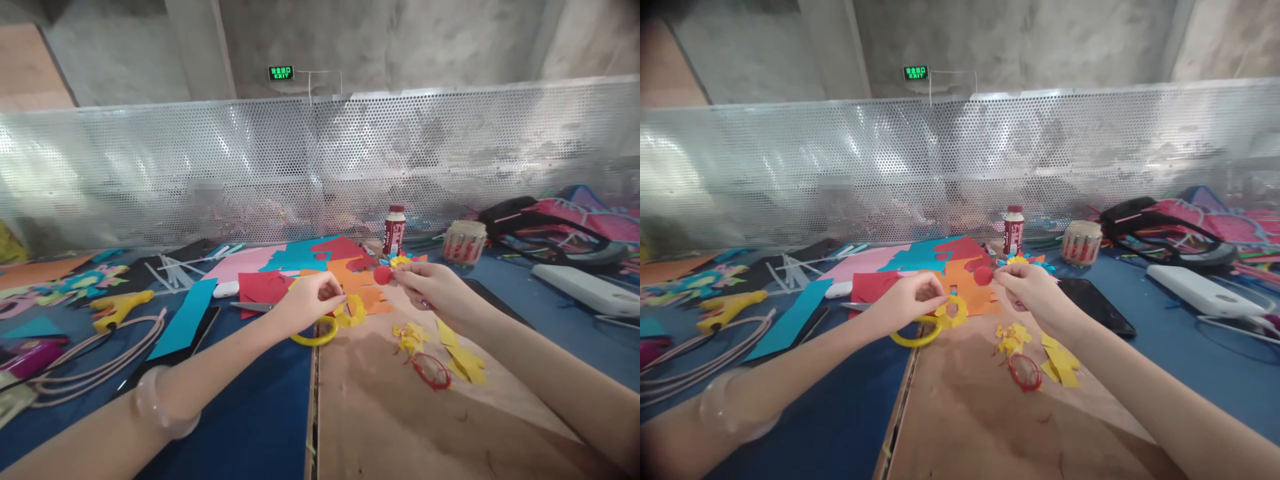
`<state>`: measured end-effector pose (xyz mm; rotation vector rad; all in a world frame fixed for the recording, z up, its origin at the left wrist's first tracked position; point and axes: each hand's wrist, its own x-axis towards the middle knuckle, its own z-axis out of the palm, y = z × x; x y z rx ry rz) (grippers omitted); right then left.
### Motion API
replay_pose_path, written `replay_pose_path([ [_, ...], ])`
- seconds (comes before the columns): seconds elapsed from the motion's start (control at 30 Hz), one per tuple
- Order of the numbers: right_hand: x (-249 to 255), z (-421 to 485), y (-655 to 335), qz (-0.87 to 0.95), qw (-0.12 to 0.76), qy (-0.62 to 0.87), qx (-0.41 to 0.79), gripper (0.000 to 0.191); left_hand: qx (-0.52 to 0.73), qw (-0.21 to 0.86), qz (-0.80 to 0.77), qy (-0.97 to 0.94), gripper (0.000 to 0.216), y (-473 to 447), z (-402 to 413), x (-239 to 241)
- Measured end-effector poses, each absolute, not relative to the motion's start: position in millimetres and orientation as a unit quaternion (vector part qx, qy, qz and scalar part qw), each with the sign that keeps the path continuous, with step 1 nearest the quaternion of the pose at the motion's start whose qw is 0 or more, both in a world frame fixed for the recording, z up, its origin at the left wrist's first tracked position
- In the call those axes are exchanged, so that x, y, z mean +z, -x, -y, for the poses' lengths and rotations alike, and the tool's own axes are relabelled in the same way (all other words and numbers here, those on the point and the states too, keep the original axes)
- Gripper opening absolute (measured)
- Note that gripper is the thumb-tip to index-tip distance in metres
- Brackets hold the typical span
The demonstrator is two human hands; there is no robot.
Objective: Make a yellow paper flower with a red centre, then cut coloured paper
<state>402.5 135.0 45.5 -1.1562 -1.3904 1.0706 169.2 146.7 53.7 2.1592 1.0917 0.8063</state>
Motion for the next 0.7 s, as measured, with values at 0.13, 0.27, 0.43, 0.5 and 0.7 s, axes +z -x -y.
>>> replay_pose_path([
  [0.13,46,-133,-403,0.557,0.505,0.495,0.435,0.029,0.370,0.185,-0.339,-0.845,0.009,-157,-126,54],
  [0.27,46,-127,-396,0.562,0.504,0.507,0.416,0.026,0.326,-0.028,-0.178,-0.928,0.014,-143,-100,39],
  [0.43,46,-118,-388,0.580,0.473,0.537,0.390,0.023,0.270,-0.052,-0.150,-0.950,0.018,-131,-66,30],
  [0.5,45,-112,-384,0.593,0.451,0.545,0.385,0.022,0.268,-0.079,-0.134,-0.951,0.022,-129,-52,33],
  [0.7,33,-80,-373,0.694,0.433,0.523,0.238,0.015,0.193,-0.124,-0.141,-0.963,0.030,-128,-31,35],
])
